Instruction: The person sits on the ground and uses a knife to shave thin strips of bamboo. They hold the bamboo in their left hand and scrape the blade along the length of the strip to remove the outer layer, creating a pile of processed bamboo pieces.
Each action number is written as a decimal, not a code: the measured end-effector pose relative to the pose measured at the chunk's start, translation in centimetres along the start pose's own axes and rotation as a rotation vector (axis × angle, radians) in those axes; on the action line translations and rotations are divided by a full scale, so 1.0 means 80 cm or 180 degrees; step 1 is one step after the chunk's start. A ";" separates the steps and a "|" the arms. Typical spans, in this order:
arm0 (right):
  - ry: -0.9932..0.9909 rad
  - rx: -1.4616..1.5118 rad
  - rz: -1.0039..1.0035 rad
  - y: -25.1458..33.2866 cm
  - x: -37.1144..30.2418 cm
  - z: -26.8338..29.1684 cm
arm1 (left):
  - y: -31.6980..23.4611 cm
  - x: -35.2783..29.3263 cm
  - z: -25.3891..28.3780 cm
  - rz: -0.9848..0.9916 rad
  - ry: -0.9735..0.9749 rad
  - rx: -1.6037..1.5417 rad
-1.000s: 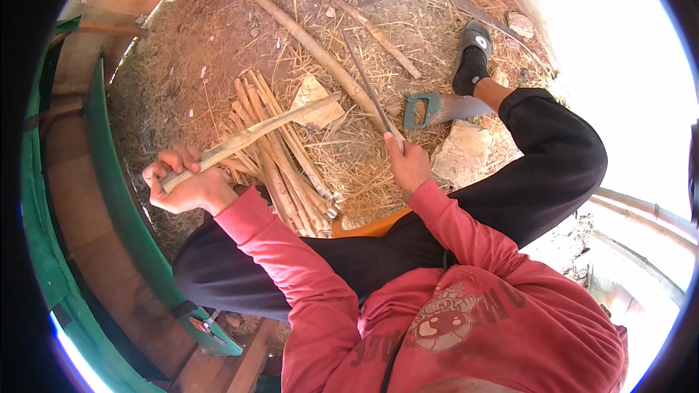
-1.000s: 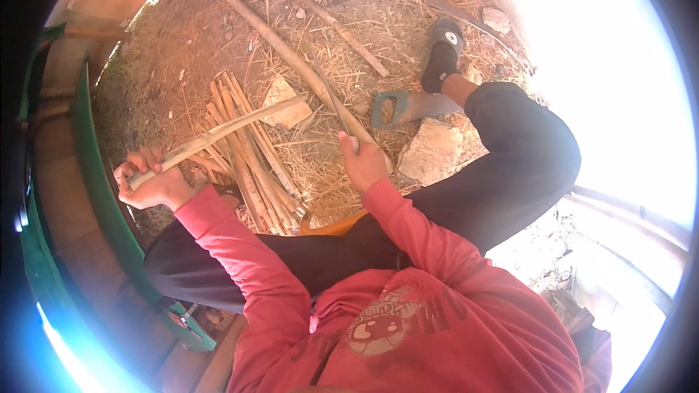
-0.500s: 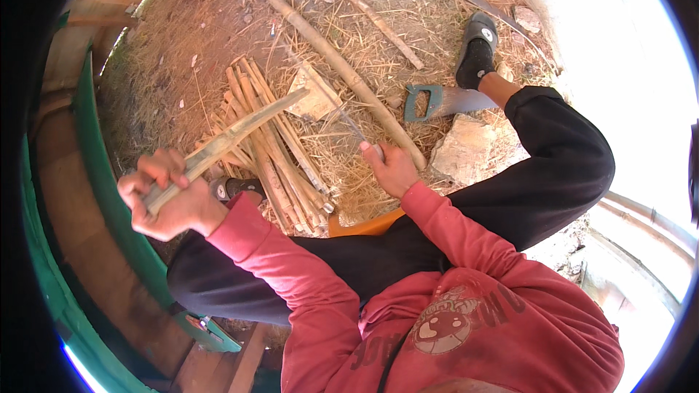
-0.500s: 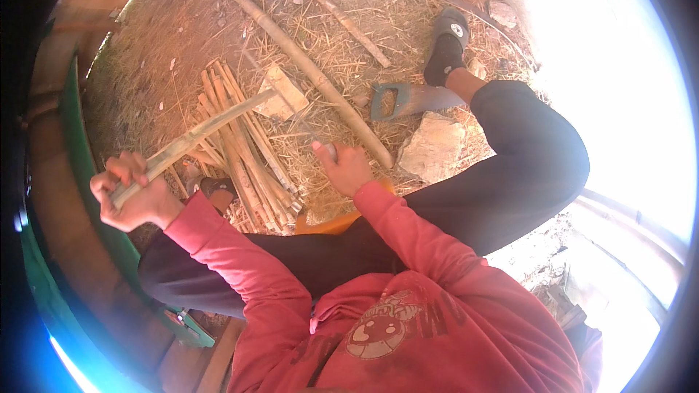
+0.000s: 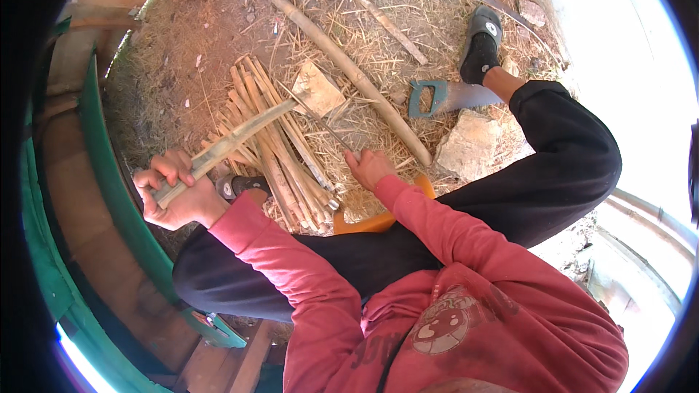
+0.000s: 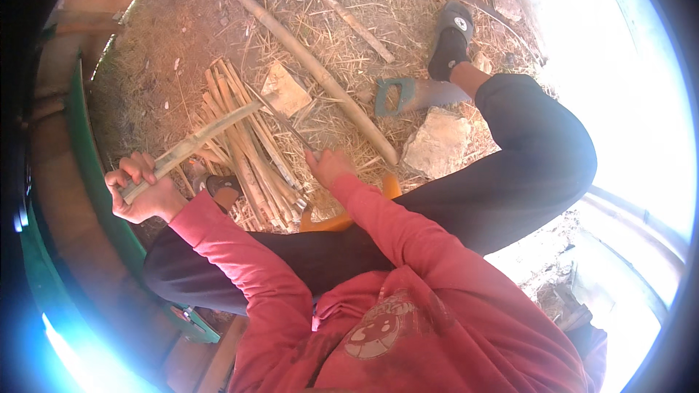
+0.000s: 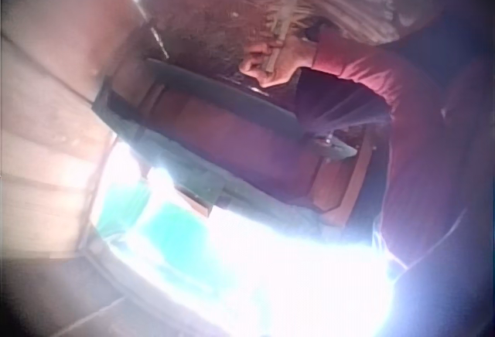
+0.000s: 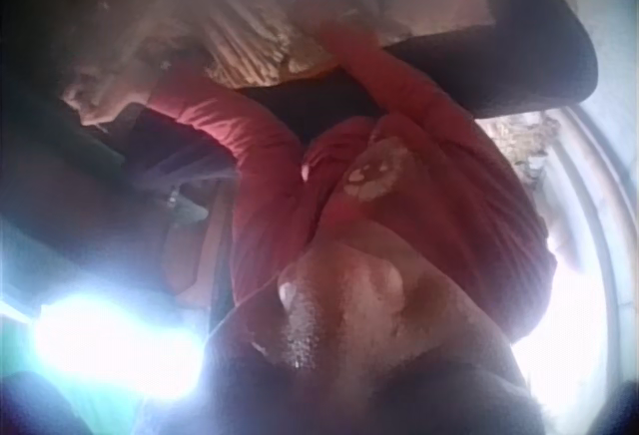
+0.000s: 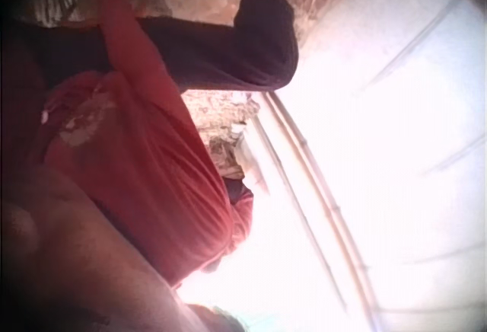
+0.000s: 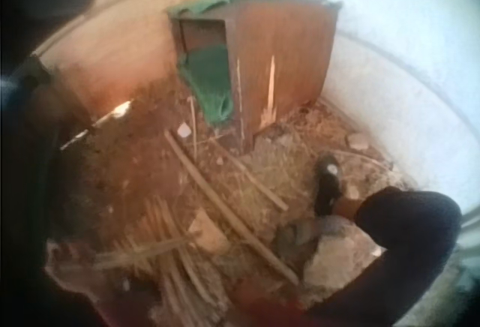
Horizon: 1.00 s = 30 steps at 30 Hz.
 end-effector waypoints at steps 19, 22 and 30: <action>0.0078 0.0883 0.0459 0.061 -0.014 0.068 | -0.006 0.000 0.018 0.0073 -0.0548 0.0228; -0.0139 0.0694 0.0387 0.050 -0.013 0.054 | -0.003 0.002 0.001 0.0105 -0.0774 0.0228; 0.0123 0.0796 0.0296 0.051 -0.007 0.059 | -0.008 0.005 0.013 0.0053 -0.0793 0.0223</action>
Point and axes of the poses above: each hand's wrist, its own x-axis towards the middle knuckle, its own z-axis out of the back of the hand, y = z × x, the point moved 3 cm from there along x, towards the middle knuckle, and after that the axes turned 8 degrees about z, right-handed, at the moved point
